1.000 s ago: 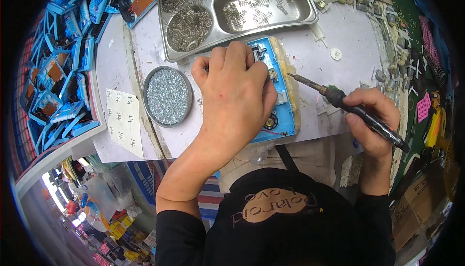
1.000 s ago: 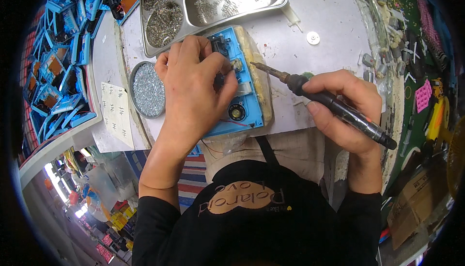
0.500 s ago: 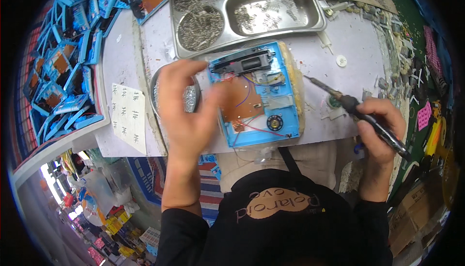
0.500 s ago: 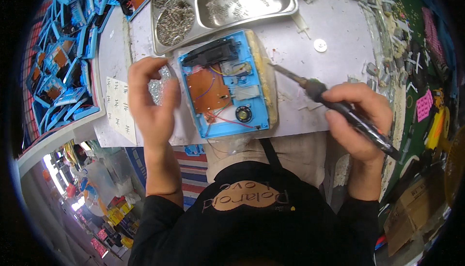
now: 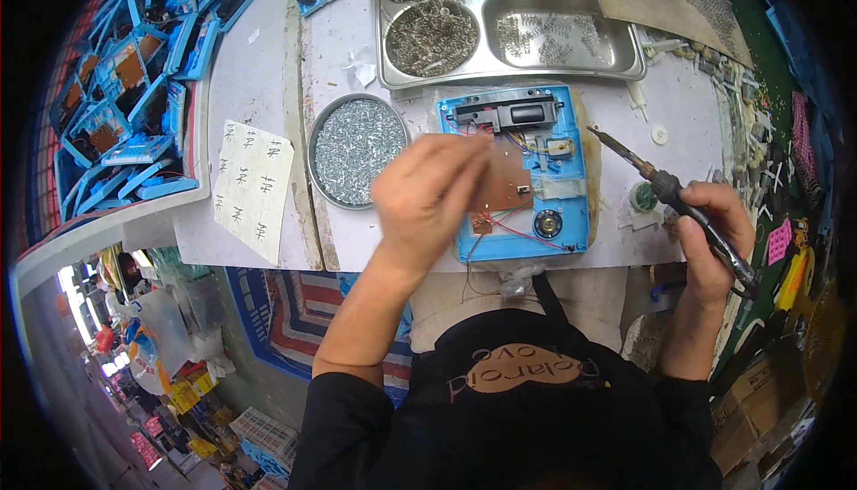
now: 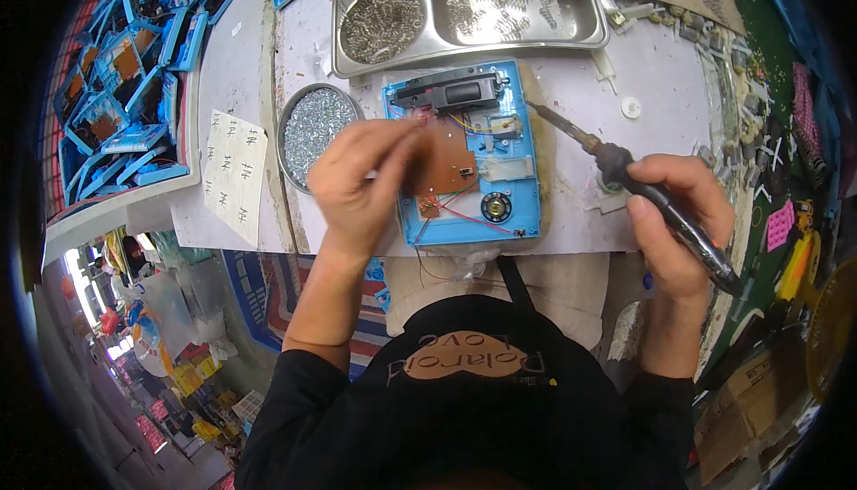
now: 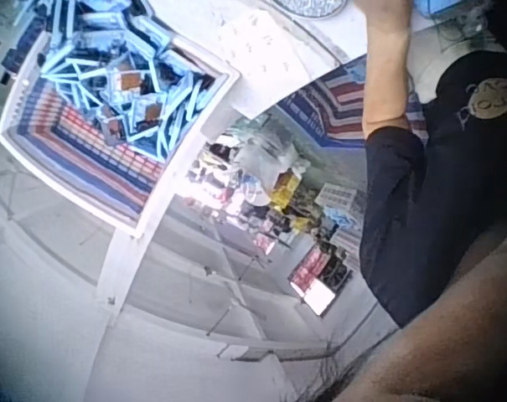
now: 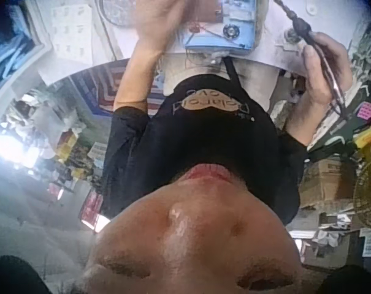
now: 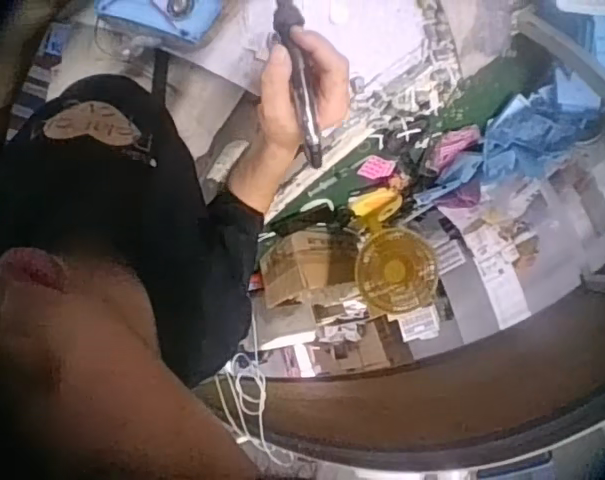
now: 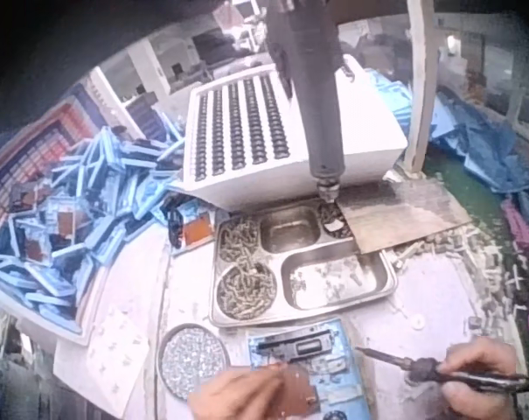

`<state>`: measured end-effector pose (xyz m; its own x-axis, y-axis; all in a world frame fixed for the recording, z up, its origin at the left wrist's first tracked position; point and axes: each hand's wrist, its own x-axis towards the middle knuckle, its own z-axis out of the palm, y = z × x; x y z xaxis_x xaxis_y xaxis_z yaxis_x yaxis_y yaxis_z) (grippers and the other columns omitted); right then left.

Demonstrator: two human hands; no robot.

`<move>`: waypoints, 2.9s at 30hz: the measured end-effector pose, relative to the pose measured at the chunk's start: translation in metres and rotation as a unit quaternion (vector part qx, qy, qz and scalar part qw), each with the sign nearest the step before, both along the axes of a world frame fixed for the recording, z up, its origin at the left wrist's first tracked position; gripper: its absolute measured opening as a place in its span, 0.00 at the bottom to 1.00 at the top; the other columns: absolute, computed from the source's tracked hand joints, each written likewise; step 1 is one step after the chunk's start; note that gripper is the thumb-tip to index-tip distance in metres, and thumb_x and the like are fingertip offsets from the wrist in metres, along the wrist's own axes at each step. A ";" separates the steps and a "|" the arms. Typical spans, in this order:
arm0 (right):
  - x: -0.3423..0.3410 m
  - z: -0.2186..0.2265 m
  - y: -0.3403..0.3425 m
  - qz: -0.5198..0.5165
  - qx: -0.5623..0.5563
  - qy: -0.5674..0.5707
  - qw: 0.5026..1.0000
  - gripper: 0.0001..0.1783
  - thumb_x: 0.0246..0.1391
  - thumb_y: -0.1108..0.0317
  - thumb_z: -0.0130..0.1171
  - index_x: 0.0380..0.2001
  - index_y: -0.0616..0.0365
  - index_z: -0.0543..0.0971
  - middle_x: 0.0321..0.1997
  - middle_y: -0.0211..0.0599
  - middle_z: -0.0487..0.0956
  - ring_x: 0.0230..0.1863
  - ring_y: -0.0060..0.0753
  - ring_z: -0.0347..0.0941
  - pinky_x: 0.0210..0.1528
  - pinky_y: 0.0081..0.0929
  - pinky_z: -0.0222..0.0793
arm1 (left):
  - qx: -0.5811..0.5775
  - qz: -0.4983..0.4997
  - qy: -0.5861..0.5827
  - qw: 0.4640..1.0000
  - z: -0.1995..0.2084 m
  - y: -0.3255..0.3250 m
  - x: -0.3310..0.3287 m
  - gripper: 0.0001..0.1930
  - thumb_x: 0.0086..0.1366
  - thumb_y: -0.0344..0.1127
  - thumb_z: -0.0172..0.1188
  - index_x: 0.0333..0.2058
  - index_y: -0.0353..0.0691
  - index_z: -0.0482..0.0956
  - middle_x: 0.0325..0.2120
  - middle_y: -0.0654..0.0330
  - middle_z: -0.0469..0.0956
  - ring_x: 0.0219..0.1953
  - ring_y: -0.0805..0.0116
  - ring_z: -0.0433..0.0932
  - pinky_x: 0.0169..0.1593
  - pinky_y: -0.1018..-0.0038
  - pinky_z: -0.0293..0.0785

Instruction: The recorder is assembling a small electronic device, installing a circuit board, motor, and plastic components into a casing, then soldering connections and securing the unit with screws.

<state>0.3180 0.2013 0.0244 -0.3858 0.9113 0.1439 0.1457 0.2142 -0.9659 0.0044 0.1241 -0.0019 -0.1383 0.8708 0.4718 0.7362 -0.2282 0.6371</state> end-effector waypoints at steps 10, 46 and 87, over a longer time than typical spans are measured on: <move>-0.012 0.009 0.000 0.018 -0.028 -0.011 0.999 0.16 0.53 0.73 0.66 0.45 0.66 0.80 0.38 0.32 0.79 0.34 0.18 0.71 0.40 0.17 0.65 | -0.053 -0.112 0.237 0.964 0.017 0.014 -0.052 0.09 0.52 0.32 0.72 0.32 0.40 0.81 0.36 0.59 0.77 0.37 0.57 0.77 0.38 0.64 0.72; -0.145 -0.018 0.007 0.029 0.033 0.076 0.996 0.31 0.52 0.83 0.66 0.61 0.57 0.74 0.41 0.35 0.78 0.40 0.25 0.78 0.45 0.23 0.76 | -0.228 -0.029 -0.369 0.901 0.012 0.015 0.005 0.04 0.64 0.27 0.67 0.36 0.33 0.84 0.28 0.62 0.81 0.27 0.80 0.78 0.32 0.81 0.74; -0.073 -0.010 0.019 0.161 0.365 -0.070 0.914 0.17 0.40 0.78 0.72 0.37 0.57 0.81 0.19 0.30 0.70 0.19 0.34 0.67 0.31 0.30 0.64 | -0.115 0.026 -0.121 0.986 -0.001 0.025 0.011 0.04 0.54 0.26 0.66 0.27 0.35 0.79 0.32 0.56 0.73 0.26 0.65 0.76 0.30 0.70 0.73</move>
